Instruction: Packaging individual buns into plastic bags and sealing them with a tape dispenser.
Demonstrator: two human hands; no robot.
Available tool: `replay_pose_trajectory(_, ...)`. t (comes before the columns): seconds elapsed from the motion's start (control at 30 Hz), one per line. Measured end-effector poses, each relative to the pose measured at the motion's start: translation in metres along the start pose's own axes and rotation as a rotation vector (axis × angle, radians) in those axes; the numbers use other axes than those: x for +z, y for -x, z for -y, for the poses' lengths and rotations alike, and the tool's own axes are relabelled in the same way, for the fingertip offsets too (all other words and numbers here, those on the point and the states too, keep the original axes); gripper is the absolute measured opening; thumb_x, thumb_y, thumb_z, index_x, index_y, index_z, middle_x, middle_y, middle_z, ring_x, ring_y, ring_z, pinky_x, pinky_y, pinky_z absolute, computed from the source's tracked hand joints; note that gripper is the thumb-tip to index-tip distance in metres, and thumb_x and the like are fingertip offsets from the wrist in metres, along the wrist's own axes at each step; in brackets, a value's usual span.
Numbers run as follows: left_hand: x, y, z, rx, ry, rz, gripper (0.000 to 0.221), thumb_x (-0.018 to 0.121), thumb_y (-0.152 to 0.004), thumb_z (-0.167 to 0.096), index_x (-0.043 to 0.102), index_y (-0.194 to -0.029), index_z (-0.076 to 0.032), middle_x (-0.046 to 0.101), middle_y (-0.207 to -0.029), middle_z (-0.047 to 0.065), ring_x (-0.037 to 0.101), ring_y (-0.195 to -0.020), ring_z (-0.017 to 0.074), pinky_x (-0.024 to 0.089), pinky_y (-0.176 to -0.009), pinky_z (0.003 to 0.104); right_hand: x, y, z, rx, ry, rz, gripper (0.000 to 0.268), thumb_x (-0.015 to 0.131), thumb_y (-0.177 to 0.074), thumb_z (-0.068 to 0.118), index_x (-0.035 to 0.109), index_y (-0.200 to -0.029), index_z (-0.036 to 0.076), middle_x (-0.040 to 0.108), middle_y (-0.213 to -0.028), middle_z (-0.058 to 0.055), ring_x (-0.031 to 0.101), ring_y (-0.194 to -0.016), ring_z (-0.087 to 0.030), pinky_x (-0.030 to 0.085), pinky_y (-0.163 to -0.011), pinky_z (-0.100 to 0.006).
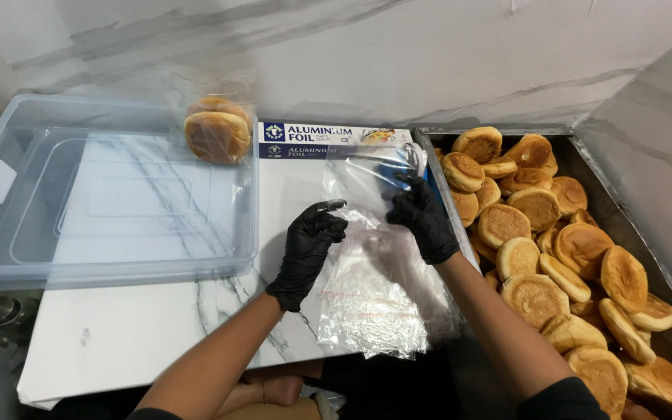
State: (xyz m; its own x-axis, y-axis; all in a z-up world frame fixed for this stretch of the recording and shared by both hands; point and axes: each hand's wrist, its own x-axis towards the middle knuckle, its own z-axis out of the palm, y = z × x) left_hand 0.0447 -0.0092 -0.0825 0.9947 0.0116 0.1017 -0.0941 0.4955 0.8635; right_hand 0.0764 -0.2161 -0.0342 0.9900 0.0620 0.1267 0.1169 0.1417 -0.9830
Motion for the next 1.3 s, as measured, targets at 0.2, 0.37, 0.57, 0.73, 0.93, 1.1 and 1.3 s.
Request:
replay_pose_trajectory(0.2, -0.004, -0.005, 0.013, 0.073, -0.144, -0.144, 0.014, 0.085, -0.084, -0.013, 0.079, -0.097, -0.012, 0.078, -0.084, 0.008, 0.068, -0.061, 0.0113, 0.061, -0.061, 0.024, 0.009, 0.004, -0.002, 0.034, 0.093, 0.136, 0.107, 0.083, -0.071, -0.010, 0.029, -0.159, 0.016, 0.068, -0.112, -0.021, 0.074, -0.097, -0.028, 0.065, -0.082, -0.041)
replay_pose_trajectory(0.37, -0.013, -0.012, 0.025, 0.158, -0.191, -0.148, 0.006, 0.082, -0.087, -0.013, 0.080, -0.093, -0.013, 0.075, -0.080, 0.008, 0.067, -0.060, 0.0114, 0.060, -0.059, 0.024, 0.026, 0.011, 0.014, 0.084, 0.252, 0.134, 0.118, 0.092, -0.064, 0.001, 0.027, -0.161, 0.020, 0.063, -0.131, -0.016, 0.062, -0.119, -0.025, 0.054, -0.098, -0.039)
replay_pose_trajectory(0.57, -0.014, -0.013, 0.038, 0.257, -0.100, -0.135, 0.003, 0.075, -0.089, -0.005, 0.076, -0.091, -0.007, 0.074, -0.073, 0.010, 0.060, -0.059, 0.0077, 0.052, -0.056, 0.020, -0.011, -0.003, -0.025, -0.068, 0.216, 0.066, 0.095, 0.078, -0.083, -0.003, 0.026, -0.161, 0.014, 0.074, -0.087, -0.018, 0.072, -0.073, -0.019, 0.063, -0.069, -0.029)
replay_pose_trajectory(0.73, -0.011, -0.011, 0.027, 0.235, -0.112, -0.159, 0.008, 0.073, -0.092, -0.009, 0.074, -0.084, -0.007, 0.074, -0.067, 0.011, 0.054, -0.049, 0.0081, 0.047, -0.048, 0.018, 0.032, 0.023, 0.026, -0.162, 0.184, 0.051, 0.084, 0.069, -0.093, 0.000, 0.022, -0.161, 0.010, 0.073, -0.086, -0.017, 0.067, -0.070, -0.017, 0.057, -0.066, -0.027)
replay_pose_trajectory(0.93, -0.010, -0.015, 0.025, 0.169, -0.141, -0.273, 0.026, 0.073, -0.096, -0.021, 0.067, -0.074, -0.009, 0.071, -0.060, 0.012, 0.054, -0.048, 0.0095, 0.045, -0.046, 0.019, 0.025, 0.014, 0.016, -0.257, 0.137, 0.117, 0.119, 0.088, -0.065, -0.011, 0.027, -0.160, 0.026, 0.068, -0.119, -0.028, 0.074, -0.088, -0.029, 0.065, -0.073, -0.038)
replay_pose_trajectory(1.1, -0.012, -0.014, 0.020, 0.091, -0.050, -0.273, 0.034, 0.071, -0.098, -0.027, 0.067, -0.071, -0.007, 0.071, -0.060, 0.013, 0.056, -0.049, 0.0095, 0.046, -0.047, 0.019, 0.019, 0.021, -0.021, -0.400, 0.883, 0.153, 0.122, 0.099, -0.039, 0.046, 0.051, -0.151, 0.029, 0.050, -0.134, -0.009, 0.067, -0.112, -0.021, 0.049, -0.108, -0.041)
replay_pose_trajectory(1.3, -0.009, -0.007, 0.003, 0.010, 0.000, -0.120, 0.037, 0.075, -0.094, -0.032, 0.071, -0.071, -0.004, 0.070, -0.060, 0.017, 0.065, -0.049, 0.0152, 0.054, -0.047, 0.023, 0.025, 0.035, 0.008, -0.768, 0.954, -0.097, 0.043, 0.073, -0.087, 0.033, 0.071, -0.130, 0.029, 0.040, -0.145, -0.013, 0.045, -0.138, -0.035, 0.036, -0.117, -0.045)
